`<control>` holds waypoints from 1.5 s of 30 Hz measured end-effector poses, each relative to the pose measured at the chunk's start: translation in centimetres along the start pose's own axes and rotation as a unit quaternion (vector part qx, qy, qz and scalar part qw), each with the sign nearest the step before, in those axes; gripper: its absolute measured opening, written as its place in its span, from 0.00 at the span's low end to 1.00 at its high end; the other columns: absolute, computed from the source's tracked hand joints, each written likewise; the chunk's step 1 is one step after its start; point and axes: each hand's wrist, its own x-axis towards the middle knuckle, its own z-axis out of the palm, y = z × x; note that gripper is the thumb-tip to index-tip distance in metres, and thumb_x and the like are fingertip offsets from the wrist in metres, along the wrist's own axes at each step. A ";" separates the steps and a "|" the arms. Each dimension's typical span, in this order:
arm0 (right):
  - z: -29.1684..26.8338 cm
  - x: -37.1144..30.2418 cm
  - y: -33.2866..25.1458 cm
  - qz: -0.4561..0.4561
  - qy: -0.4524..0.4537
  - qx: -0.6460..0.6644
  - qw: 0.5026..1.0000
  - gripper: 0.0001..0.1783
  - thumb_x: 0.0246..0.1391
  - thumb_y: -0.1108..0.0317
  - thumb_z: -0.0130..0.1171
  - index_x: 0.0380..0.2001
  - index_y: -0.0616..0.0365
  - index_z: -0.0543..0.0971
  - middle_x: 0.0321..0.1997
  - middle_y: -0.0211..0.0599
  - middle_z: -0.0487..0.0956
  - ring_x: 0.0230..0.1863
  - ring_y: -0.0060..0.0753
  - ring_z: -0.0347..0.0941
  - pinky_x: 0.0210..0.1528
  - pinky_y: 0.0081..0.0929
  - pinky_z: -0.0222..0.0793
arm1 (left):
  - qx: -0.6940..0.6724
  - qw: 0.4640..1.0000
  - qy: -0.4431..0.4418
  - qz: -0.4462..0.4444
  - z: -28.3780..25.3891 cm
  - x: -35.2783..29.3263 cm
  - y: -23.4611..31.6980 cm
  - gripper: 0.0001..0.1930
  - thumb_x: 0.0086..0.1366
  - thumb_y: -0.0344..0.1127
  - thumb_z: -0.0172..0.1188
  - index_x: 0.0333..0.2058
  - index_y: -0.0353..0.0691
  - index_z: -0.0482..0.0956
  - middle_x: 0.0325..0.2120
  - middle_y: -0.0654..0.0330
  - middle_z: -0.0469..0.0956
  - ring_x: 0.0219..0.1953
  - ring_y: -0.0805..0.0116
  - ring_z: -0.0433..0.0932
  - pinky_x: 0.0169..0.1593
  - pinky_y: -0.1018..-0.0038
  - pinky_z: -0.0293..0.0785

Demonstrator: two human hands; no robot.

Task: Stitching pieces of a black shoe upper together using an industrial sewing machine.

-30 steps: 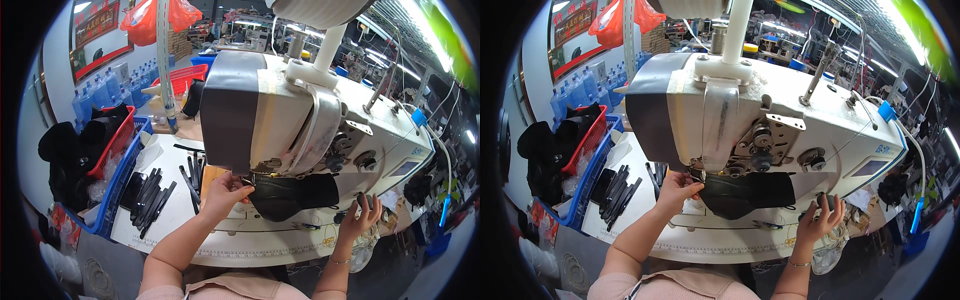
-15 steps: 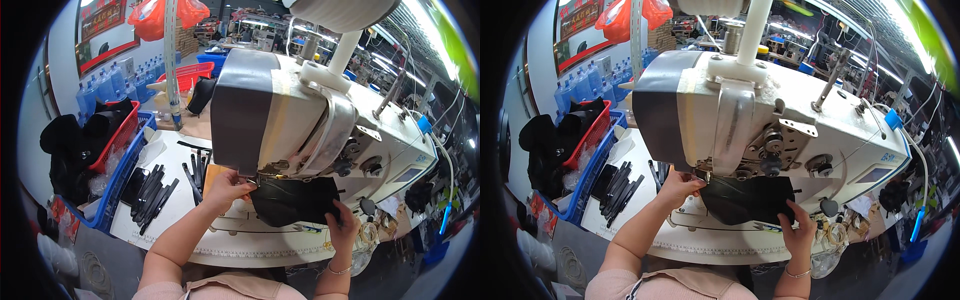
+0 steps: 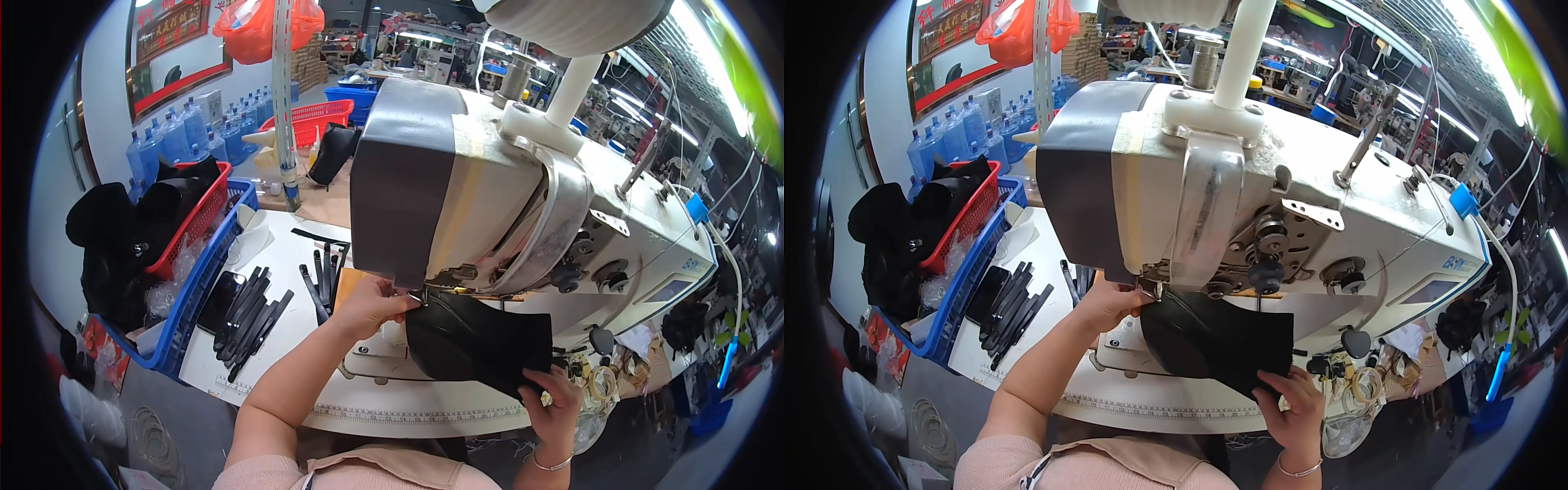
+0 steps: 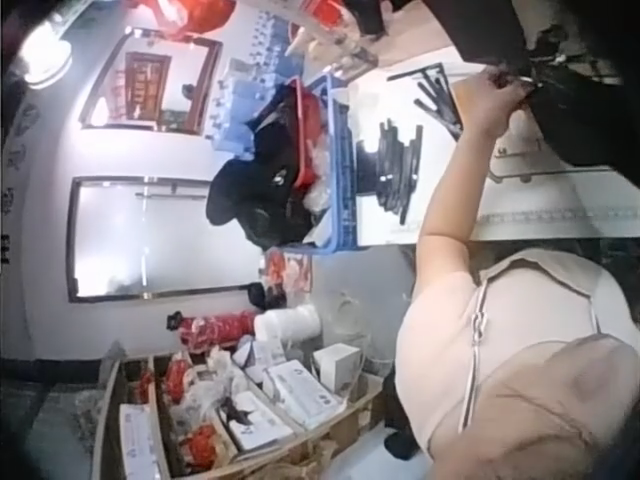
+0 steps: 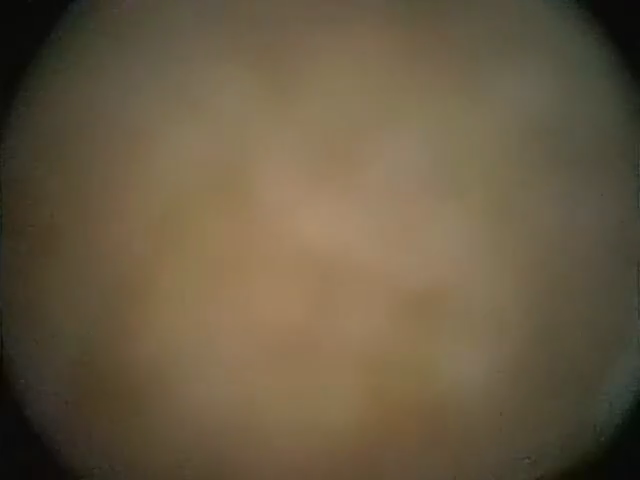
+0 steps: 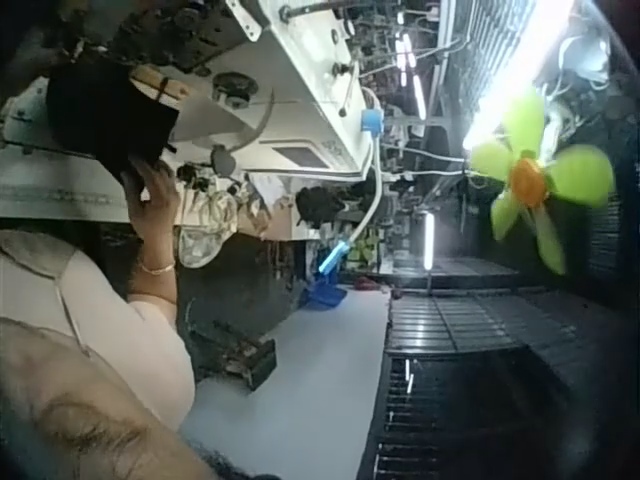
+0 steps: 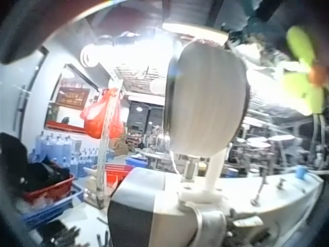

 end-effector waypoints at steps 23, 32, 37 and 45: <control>0.9 -2.6 0.2 -0.024 -0.015 -0.040 0.999 0.33 0.22 0.63 0.75 0.41 0.53 0.80 0.38 0.43 0.68 0.41 0.43 0.68 0.41 0.33 0.68 | -0.010 1.000 0.014 0.002 0.9 -1.6 0.7 0.16 0.54 0.23 0.63 0.43 0.35 0.75 0.37 0.59 0.78 0.40 0.74 0.75 0.48 0.79 0.70; 3.4 -0.2 -1.5 -0.023 -0.109 0.122 0.986 0.35 0.22 0.87 0.44 0.41 0.57 0.81 0.48 0.45 0.77 0.53 0.50 0.73 0.52 0.36 0.71 | -0.031 0.999 0.033 0.025 1.0 -1.4 0.3 0.14 0.54 0.21 0.61 0.41 0.34 0.75 0.37 0.59 0.78 0.40 0.73 0.76 0.48 0.78 0.70; 3.4 -0.1 -1.4 -0.025 -0.108 0.105 0.988 0.35 0.22 0.88 0.44 0.41 0.59 0.81 0.47 0.45 0.78 0.47 0.49 0.76 0.47 0.32 0.74 | -0.029 0.998 0.022 0.046 1.0 -1.4 0.3 0.14 0.53 0.20 0.61 0.41 0.33 0.76 0.37 0.59 0.78 0.40 0.73 0.76 0.48 0.77 0.70; 3.3 -0.1 -2.1 -0.025 -0.125 0.099 0.987 0.34 0.22 0.88 0.45 0.41 0.59 0.80 0.47 0.44 0.78 0.48 0.47 0.76 0.48 0.32 0.73 | -0.036 0.997 0.046 0.050 0.9 -1.2 0.0 0.14 0.54 0.22 0.61 0.41 0.33 0.76 0.36 0.60 0.77 0.39 0.74 0.75 0.47 0.78 0.69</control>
